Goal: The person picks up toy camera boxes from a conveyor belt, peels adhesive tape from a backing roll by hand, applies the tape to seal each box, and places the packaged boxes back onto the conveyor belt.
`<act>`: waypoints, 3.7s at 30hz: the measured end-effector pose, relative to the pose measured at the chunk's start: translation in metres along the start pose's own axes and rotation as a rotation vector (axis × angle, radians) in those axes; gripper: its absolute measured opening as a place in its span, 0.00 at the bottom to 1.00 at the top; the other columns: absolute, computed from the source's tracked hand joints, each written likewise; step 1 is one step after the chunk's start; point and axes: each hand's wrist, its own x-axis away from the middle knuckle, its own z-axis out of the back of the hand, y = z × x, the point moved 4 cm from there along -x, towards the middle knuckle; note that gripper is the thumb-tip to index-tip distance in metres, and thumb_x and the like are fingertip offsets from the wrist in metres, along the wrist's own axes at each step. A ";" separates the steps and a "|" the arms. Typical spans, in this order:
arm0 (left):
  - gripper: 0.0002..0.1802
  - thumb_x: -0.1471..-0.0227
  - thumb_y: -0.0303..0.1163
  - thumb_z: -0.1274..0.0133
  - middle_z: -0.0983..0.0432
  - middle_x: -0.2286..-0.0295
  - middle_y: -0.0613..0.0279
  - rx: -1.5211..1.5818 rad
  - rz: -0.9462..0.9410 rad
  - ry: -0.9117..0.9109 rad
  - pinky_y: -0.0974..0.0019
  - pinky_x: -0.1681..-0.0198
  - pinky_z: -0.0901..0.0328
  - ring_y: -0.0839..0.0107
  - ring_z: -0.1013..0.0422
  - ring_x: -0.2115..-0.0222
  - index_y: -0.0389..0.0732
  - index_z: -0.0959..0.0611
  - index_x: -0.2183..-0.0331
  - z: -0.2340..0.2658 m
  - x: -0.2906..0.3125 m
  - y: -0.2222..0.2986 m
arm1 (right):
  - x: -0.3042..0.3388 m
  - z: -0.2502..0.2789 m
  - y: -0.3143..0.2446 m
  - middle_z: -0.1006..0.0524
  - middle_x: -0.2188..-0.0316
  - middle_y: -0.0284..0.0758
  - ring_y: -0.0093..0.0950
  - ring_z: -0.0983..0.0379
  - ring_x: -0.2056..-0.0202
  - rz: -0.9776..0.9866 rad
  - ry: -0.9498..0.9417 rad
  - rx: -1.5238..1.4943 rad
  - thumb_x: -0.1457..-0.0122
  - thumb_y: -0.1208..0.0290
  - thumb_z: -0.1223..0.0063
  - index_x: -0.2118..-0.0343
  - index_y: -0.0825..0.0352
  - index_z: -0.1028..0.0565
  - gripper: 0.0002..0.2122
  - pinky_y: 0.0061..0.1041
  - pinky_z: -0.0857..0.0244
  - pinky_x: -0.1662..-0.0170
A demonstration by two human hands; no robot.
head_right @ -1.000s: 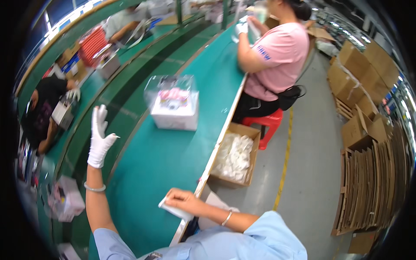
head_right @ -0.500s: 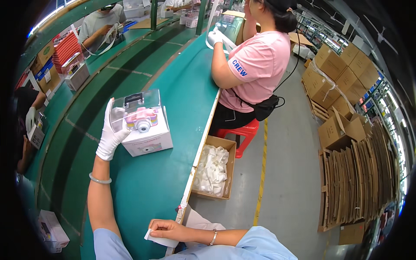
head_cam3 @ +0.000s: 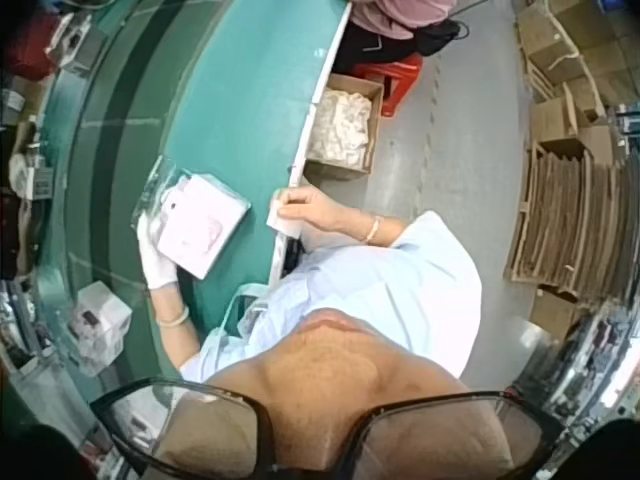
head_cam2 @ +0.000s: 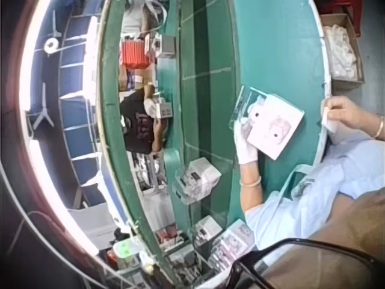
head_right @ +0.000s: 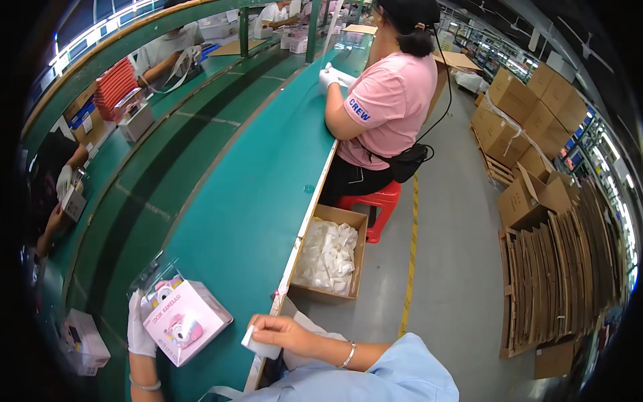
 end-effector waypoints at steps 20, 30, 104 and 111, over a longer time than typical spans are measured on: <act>0.26 0.52 0.20 0.53 0.30 0.57 0.55 -0.675 -0.535 -0.061 0.67 0.54 0.37 0.68 0.31 0.58 0.38 0.34 0.49 -0.098 0.109 -0.069 | -0.016 -0.045 -0.025 0.27 0.71 0.26 0.15 0.32 0.68 -0.147 0.192 0.264 0.44 0.66 0.48 0.59 0.68 0.26 0.13 0.15 0.37 0.64; 0.11 0.49 0.24 0.50 0.26 0.63 0.62 -0.579 -0.435 0.003 0.74 0.58 0.37 0.77 0.31 0.62 0.35 0.22 0.61 -0.107 0.095 -0.088 | -0.009 -0.033 -0.026 0.30 0.73 0.27 0.14 0.37 0.71 -0.102 0.136 0.320 0.41 0.61 0.53 0.62 0.67 0.31 0.13 0.15 0.40 0.66; 0.09 0.49 0.31 0.47 0.31 0.74 0.68 -0.680 -0.324 0.104 0.75 0.70 0.40 0.82 0.37 0.73 0.34 0.23 0.70 -0.070 0.046 -0.082 | -0.086 -0.030 0.027 0.35 0.75 0.24 0.12 0.40 0.71 0.025 0.209 0.248 0.44 0.65 0.47 0.73 0.68 0.29 0.10 0.13 0.43 0.66; 0.08 0.49 0.31 0.47 0.34 0.75 0.72 -0.594 -0.140 0.104 0.77 0.70 0.41 0.84 0.39 0.74 0.34 0.23 0.70 -0.066 0.049 -0.079 | -0.084 -0.033 0.031 0.32 0.72 0.25 0.12 0.41 0.71 -0.073 0.172 0.154 0.43 0.62 0.48 0.73 0.66 0.28 0.11 0.12 0.44 0.67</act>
